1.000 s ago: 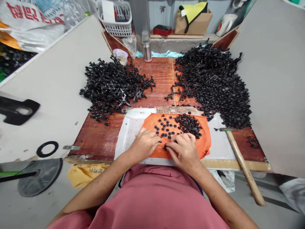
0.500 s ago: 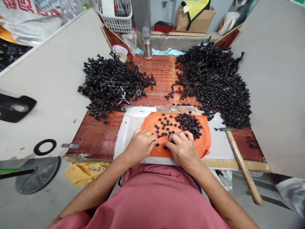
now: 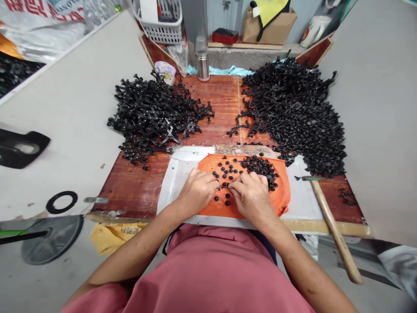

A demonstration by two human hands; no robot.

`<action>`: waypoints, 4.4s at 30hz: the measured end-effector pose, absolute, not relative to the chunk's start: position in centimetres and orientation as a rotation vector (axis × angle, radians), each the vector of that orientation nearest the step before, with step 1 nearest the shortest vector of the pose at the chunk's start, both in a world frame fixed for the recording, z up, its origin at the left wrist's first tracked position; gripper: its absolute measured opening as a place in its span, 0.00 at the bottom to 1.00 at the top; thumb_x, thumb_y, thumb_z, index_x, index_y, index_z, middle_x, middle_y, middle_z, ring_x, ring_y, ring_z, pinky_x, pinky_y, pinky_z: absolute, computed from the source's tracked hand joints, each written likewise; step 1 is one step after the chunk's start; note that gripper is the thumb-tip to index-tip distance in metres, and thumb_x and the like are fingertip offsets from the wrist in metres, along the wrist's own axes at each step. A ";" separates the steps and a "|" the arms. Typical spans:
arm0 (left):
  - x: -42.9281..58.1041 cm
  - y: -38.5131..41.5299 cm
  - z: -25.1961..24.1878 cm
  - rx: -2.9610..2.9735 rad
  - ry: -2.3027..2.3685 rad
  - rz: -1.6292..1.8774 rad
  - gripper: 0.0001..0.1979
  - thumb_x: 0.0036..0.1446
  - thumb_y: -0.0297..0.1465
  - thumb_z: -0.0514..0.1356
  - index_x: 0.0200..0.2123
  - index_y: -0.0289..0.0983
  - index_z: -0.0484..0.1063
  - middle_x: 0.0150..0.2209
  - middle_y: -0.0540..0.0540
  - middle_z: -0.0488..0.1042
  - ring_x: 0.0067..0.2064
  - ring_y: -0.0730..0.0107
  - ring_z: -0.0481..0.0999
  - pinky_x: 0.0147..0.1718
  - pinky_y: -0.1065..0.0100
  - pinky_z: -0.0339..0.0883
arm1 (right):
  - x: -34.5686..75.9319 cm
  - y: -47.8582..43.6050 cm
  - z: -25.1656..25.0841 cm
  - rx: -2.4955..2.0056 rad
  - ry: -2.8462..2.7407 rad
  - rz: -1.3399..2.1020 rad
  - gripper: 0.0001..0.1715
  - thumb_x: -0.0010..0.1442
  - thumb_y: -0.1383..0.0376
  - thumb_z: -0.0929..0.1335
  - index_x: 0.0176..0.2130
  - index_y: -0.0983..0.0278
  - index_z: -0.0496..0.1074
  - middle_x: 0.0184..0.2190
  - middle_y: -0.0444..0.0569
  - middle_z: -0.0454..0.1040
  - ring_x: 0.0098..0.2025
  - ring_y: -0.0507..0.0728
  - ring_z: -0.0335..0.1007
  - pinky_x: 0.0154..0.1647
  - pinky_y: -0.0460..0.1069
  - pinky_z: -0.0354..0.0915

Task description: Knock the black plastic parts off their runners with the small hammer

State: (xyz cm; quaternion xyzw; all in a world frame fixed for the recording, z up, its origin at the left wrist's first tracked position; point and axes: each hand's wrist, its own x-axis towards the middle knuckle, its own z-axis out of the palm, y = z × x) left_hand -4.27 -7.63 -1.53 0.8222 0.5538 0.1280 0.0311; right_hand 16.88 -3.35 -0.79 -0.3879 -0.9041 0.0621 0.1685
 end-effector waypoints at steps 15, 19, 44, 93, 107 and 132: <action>-6.1 -9.7 -1.9 2.334 1.764 0.400 0.09 0.67 0.32 0.58 0.37 0.39 0.78 0.33 0.46 0.74 0.38 0.63 0.73 0.44 0.59 0.58 | 15.2 -2.1 -0.6 -1.002 -2.678 -0.013 0.11 0.66 0.67 0.68 0.32 0.61 0.77 0.33 0.49 0.72 0.41 0.59 0.58 0.48 0.57 0.49; -5.9 -9.7 -2.0 2.334 1.751 0.391 0.11 0.68 0.31 0.57 0.36 0.39 0.78 0.31 0.47 0.73 0.37 0.63 0.72 0.44 0.58 0.58 | 15.7 -1.5 0.0 -1.017 -2.622 -0.039 0.10 0.68 0.66 0.68 0.37 0.59 0.80 0.33 0.49 0.73 0.40 0.59 0.58 0.47 0.57 0.48; -5.1 -6.0 -1.1 2.304 1.883 0.337 0.12 0.67 0.31 0.56 0.35 0.39 0.79 0.34 0.45 0.78 0.38 0.60 0.75 0.43 0.58 0.58 | 14.3 -2.4 -0.1 -1.041 -2.628 0.012 0.10 0.65 0.63 0.70 0.32 0.60 0.79 0.32 0.48 0.73 0.41 0.59 0.60 0.49 0.57 0.49; 0.5 -7.3 -0.9 2.429 1.656 0.320 0.08 0.65 0.30 0.58 0.38 0.37 0.78 0.34 0.43 0.79 0.38 0.57 0.77 0.42 0.55 0.61 | 22.5 -6.7 -3.0 -1.332 -2.245 0.177 0.11 0.71 0.65 0.66 0.43 0.59 0.80 0.33 0.48 0.77 0.38 0.57 0.66 0.46 0.55 0.53; -1.2 -6.7 0.0 2.337 1.716 0.374 0.09 0.66 0.30 0.57 0.37 0.41 0.79 0.34 0.47 0.81 0.37 0.63 0.78 0.41 0.60 0.61 | 23.5 -6.0 -4.2 -1.322 -2.251 0.210 0.08 0.70 0.65 0.67 0.41 0.61 0.78 0.35 0.48 0.78 0.39 0.57 0.69 0.46 0.54 0.56; -1.5 -6.0 -0.1 2.230 1.685 0.147 0.13 0.66 0.28 0.56 0.32 0.38 0.78 0.34 0.46 0.81 0.38 0.62 0.78 0.41 0.59 0.58 | 23.7 -5.4 -4.1 -1.130 -2.345 0.203 0.09 0.70 0.67 0.67 0.41 0.60 0.78 0.35 0.47 0.79 0.39 0.56 0.67 0.45 0.55 0.55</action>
